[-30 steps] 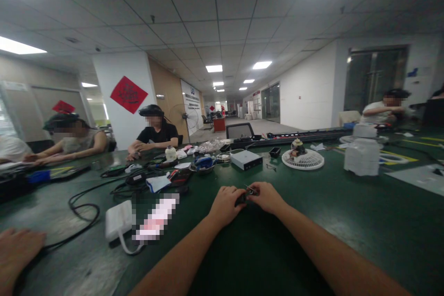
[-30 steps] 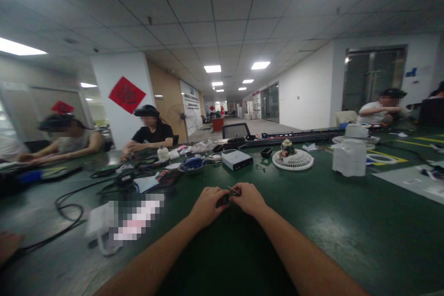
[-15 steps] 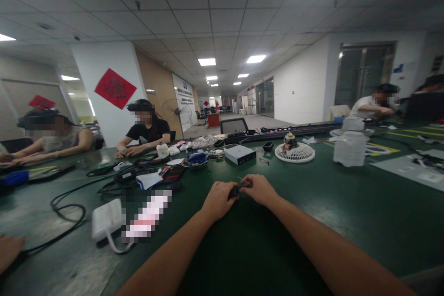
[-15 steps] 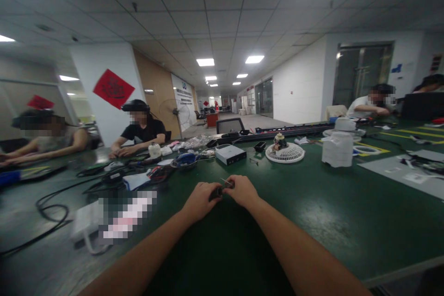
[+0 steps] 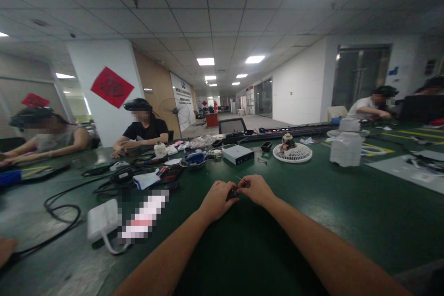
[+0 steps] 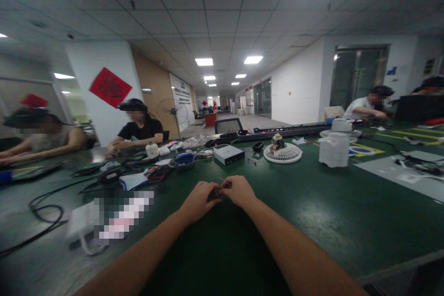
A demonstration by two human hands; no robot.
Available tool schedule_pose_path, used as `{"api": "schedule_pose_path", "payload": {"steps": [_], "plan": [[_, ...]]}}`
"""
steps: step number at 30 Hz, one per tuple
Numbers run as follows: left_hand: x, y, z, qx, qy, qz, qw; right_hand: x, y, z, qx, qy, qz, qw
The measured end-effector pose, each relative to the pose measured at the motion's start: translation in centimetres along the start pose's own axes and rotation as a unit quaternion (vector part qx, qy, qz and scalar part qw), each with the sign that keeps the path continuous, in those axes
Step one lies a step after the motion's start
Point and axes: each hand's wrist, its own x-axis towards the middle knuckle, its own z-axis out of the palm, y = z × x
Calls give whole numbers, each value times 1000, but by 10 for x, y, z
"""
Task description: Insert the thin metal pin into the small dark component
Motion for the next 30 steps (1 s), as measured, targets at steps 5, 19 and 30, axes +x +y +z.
{"api": "schedule_pose_path", "payload": {"steps": [5,19,30], "plan": [[-1,1,-1,-12,3,3,1000,-1,2,0,-18,-21,5,1000],[-2,0,-3,-32,-17,28,999,0,4,-2,-45,-55,-21,997],[-4,-1,-2,-34,-21,48,998,-6,-1,0,-31,-41,-13,999]]}}
